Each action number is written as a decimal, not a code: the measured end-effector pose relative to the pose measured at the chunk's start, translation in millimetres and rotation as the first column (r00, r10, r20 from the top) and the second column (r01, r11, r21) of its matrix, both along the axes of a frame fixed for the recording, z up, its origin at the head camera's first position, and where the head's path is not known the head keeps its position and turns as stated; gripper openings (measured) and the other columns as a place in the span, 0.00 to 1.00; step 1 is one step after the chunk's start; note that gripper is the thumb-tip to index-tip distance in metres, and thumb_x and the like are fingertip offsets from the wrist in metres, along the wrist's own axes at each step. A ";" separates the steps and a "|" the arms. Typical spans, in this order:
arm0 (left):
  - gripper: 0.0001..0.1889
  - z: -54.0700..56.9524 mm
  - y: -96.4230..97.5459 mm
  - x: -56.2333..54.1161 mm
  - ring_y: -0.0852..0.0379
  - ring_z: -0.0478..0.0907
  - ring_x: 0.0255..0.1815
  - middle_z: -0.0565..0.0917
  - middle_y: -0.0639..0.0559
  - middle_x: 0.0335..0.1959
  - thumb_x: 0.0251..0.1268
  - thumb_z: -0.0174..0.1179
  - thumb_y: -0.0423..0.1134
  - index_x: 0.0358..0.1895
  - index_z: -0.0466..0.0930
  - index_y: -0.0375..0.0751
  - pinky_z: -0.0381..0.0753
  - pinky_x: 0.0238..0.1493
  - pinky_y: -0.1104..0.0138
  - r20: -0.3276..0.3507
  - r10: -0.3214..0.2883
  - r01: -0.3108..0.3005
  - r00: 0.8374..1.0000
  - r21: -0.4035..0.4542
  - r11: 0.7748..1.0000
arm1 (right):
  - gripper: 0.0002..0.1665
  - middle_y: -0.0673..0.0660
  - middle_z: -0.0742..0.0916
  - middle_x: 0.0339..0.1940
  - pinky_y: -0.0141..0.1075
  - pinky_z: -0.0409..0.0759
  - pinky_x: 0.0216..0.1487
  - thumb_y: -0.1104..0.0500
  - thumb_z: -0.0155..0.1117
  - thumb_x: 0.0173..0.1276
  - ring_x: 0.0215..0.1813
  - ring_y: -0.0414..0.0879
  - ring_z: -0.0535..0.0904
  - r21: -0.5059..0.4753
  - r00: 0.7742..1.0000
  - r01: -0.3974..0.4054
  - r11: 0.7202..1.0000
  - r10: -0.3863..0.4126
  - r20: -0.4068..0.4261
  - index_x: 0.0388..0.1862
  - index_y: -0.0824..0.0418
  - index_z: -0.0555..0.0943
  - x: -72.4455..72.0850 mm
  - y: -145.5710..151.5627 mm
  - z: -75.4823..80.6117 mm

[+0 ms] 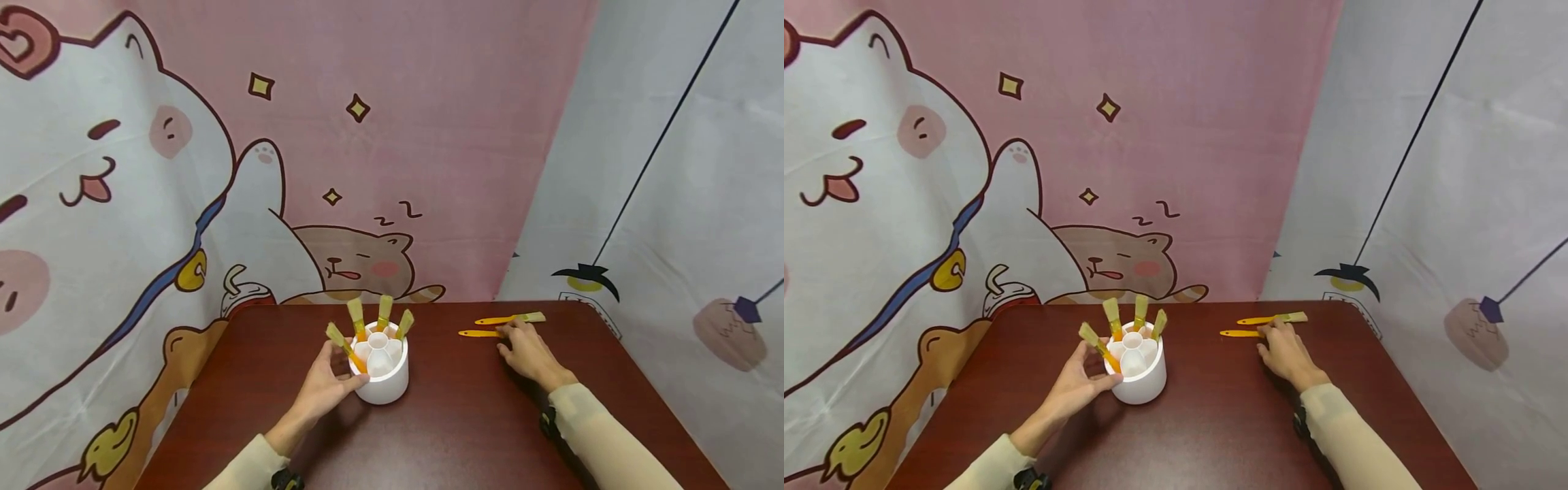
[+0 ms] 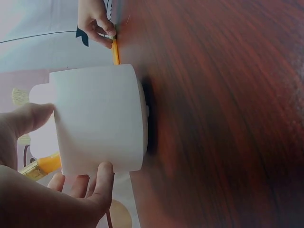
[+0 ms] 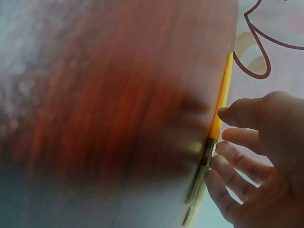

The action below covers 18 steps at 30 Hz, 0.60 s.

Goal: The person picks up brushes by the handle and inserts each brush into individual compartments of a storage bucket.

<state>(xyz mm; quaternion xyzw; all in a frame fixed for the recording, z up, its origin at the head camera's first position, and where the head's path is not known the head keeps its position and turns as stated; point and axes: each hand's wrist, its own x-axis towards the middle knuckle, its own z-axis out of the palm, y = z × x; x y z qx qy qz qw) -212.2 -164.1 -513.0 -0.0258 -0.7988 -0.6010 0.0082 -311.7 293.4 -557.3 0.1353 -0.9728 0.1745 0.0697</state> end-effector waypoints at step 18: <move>0.45 -1.3 -1.0 -0.3 0.33 0.91 0.67 0.86 0.30 0.72 0.62 0.89 0.34 0.79 0.72 0.36 0.93 0.69 0.41 0.007 -0.003 0.003 1.000 -0.038 0.999 | 0.15 0.70 0.92 0.57 0.65 0.92 0.61 0.67 0.79 0.77 0.62 0.70 0.88 -0.016 0.998 -0.007 1.000 0.006 -0.062 0.58 0.71 0.93 -0.2 11.3 -1.7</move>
